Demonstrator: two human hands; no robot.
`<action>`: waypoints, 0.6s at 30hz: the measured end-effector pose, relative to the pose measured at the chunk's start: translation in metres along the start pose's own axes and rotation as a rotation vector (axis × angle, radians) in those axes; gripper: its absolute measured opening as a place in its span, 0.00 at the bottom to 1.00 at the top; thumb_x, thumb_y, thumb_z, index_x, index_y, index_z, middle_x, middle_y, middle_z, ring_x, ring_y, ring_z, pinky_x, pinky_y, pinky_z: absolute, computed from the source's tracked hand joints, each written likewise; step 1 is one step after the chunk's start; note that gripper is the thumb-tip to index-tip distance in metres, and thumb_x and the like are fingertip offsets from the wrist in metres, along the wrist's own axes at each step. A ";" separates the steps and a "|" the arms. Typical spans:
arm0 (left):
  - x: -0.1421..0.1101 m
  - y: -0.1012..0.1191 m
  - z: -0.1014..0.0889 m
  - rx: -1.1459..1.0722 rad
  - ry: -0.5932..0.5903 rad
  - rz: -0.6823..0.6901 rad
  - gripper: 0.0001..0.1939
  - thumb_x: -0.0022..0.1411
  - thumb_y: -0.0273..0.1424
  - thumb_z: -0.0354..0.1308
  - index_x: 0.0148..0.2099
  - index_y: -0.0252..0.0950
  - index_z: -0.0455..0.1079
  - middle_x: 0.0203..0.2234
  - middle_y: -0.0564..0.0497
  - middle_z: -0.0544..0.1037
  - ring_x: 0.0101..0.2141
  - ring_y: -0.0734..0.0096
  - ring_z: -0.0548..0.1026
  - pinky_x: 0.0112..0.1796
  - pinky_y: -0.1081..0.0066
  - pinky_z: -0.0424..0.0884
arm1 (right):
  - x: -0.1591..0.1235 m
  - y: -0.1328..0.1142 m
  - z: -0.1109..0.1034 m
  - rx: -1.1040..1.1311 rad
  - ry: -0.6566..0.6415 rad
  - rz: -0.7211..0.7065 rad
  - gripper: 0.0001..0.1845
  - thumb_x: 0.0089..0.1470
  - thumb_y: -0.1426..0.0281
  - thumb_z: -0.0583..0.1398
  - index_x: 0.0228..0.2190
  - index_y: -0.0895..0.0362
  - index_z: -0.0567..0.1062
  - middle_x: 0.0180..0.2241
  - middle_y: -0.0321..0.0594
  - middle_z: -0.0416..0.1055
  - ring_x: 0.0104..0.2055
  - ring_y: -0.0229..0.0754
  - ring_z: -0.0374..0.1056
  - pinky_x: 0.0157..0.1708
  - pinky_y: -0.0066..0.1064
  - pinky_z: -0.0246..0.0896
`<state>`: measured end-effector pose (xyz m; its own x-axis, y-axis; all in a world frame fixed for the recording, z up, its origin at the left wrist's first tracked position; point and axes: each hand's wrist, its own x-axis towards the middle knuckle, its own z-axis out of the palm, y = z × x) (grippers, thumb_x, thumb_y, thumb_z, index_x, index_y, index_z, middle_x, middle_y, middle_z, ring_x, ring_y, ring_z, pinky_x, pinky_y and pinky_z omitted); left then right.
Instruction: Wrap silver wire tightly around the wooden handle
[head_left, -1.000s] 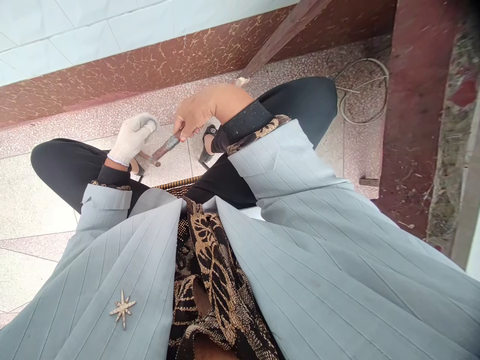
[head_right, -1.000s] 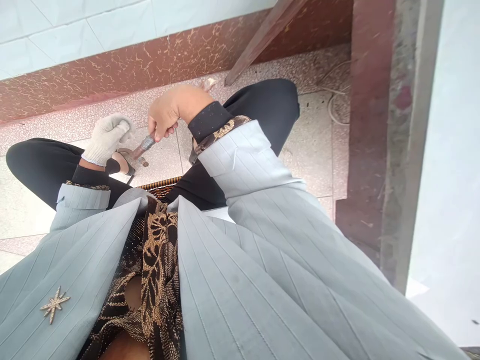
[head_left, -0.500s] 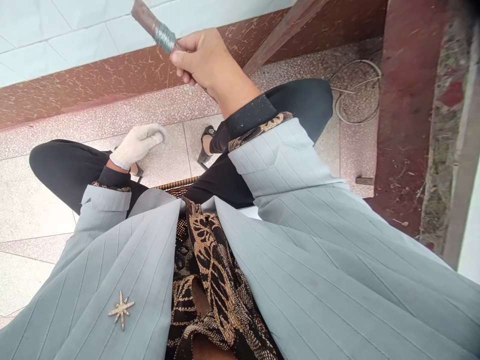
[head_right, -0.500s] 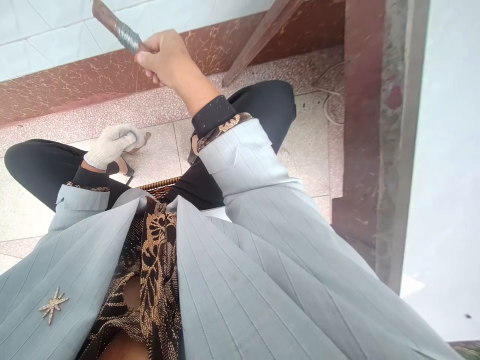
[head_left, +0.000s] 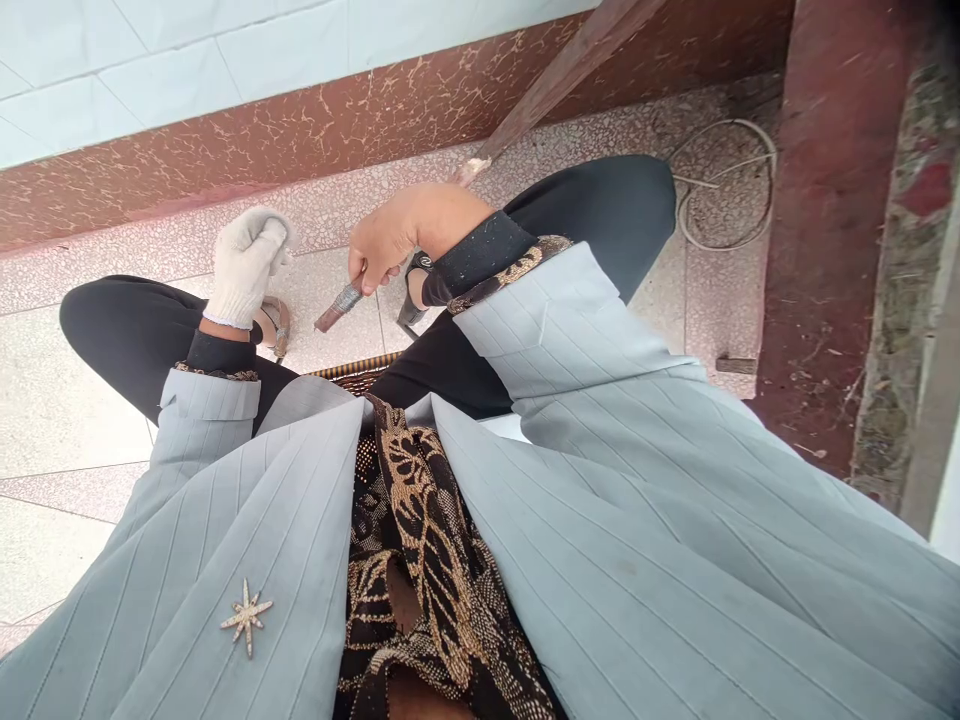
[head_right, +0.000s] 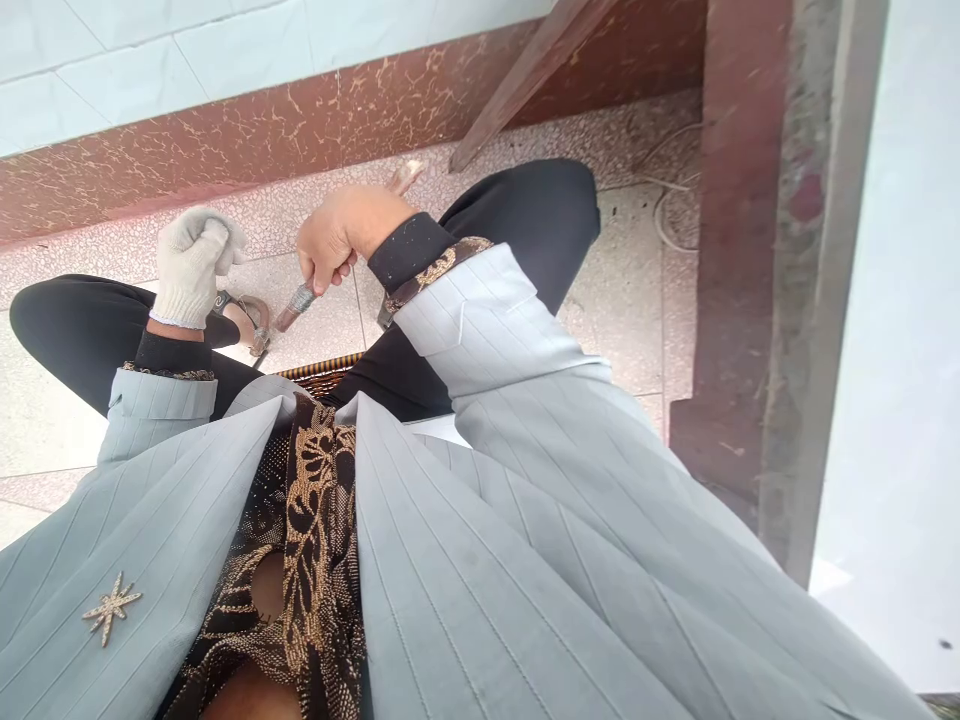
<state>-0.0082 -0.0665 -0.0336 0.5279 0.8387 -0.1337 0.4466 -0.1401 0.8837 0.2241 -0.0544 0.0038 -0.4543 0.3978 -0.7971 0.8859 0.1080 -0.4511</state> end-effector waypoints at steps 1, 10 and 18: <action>0.001 0.000 0.000 0.007 0.063 -0.025 0.22 0.81 0.49 0.40 0.41 0.40 0.61 0.23 0.56 0.59 0.30 0.75 0.57 0.38 0.66 0.63 | -0.003 -0.001 0.000 0.026 -0.037 -0.067 0.07 0.62 0.81 0.66 0.41 0.70 0.86 0.21 0.28 0.70 0.31 0.29 0.68 0.50 0.29 0.59; 0.017 -0.023 0.018 0.132 0.108 -0.313 0.15 0.70 0.32 0.54 0.28 0.40 0.63 0.21 0.55 0.63 0.26 0.73 0.62 0.31 0.65 0.62 | -0.039 0.013 -0.019 0.112 0.252 -0.493 0.05 0.63 0.78 0.64 0.35 0.64 0.82 0.22 0.26 0.66 0.26 0.28 0.60 0.32 0.24 0.52; 0.002 0.008 0.034 0.045 -0.314 -0.182 0.09 0.64 0.31 0.55 0.31 0.36 0.72 0.20 0.54 0.67 0.23 0.73 0.63 0.27 0.70 0.62 | -0.028 0.005 -0.013 -0.120 0.633 -0.022 0.10 0.62 0.74 0.63 0.40 0.64 0.86 0.31 0.40 0.74 0.31 0.35 0.62 0.32 0.29 0.50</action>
<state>0.0207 -0.0840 -0.0413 0.6298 0.6504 -0.4247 0.5813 -0.0320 0.8130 0.2430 -0.0534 0.0291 -0.3622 0.8511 -0.3801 0.8978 0.2091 -0.3875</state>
